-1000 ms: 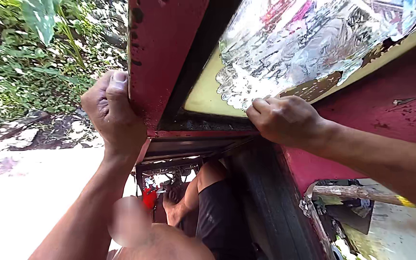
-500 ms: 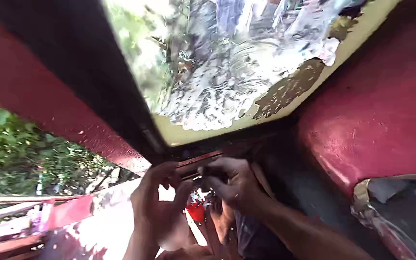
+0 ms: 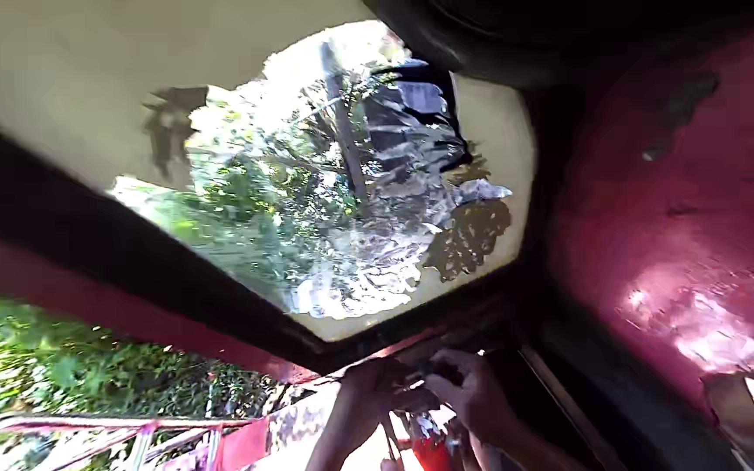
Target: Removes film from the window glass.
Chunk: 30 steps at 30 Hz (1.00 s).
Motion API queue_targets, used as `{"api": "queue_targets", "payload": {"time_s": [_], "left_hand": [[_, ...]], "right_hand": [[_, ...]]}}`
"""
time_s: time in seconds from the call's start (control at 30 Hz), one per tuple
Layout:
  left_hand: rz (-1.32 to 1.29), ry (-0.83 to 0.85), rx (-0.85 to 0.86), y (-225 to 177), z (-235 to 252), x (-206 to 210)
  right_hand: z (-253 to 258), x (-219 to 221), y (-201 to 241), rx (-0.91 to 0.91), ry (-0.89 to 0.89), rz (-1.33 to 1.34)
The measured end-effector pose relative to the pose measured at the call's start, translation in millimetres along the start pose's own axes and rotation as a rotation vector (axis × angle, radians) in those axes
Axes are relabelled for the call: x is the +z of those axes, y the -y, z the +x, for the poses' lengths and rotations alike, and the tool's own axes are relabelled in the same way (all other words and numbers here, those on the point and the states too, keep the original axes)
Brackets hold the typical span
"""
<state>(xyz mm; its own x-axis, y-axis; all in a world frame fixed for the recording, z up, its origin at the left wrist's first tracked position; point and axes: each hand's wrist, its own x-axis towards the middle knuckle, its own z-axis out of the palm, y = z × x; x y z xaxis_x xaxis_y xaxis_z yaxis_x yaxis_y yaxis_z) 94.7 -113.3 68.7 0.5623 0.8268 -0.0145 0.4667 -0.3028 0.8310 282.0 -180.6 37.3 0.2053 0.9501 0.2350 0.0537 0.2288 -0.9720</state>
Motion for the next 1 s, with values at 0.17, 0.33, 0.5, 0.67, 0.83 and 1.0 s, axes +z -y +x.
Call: {"api": "queue_targets", "payload": {"time_s": [0.17,0.33,0.5,0.67,0.83,1.0], "left_hand": [[0.238,0.213,-0.028,-6,15,14],[0.604,0.332,-0.132,-18,24,14],[0.697,0.322,-0.007,-11,16,17],[0.733,0.246,-0.197,-17,8,12],[0.835,0.117,-0.308,-19,5,4],[0.813,-0.008,0.033,-13,-8,0]], "right_hand": [[-5,-13,-13,-0.026,-0.121,0.108],[-11,-17,-20,-0.019,-0.133,0.233],[-12,-25,-22,-0.108,-0.198,0.211],[-13,-45,-1,-0.074,-0.229,0.18],[-4,-63,18,-0.114,-0.242,0.231],[25,-76,38,-0.218,-0.323,0.234]]}}
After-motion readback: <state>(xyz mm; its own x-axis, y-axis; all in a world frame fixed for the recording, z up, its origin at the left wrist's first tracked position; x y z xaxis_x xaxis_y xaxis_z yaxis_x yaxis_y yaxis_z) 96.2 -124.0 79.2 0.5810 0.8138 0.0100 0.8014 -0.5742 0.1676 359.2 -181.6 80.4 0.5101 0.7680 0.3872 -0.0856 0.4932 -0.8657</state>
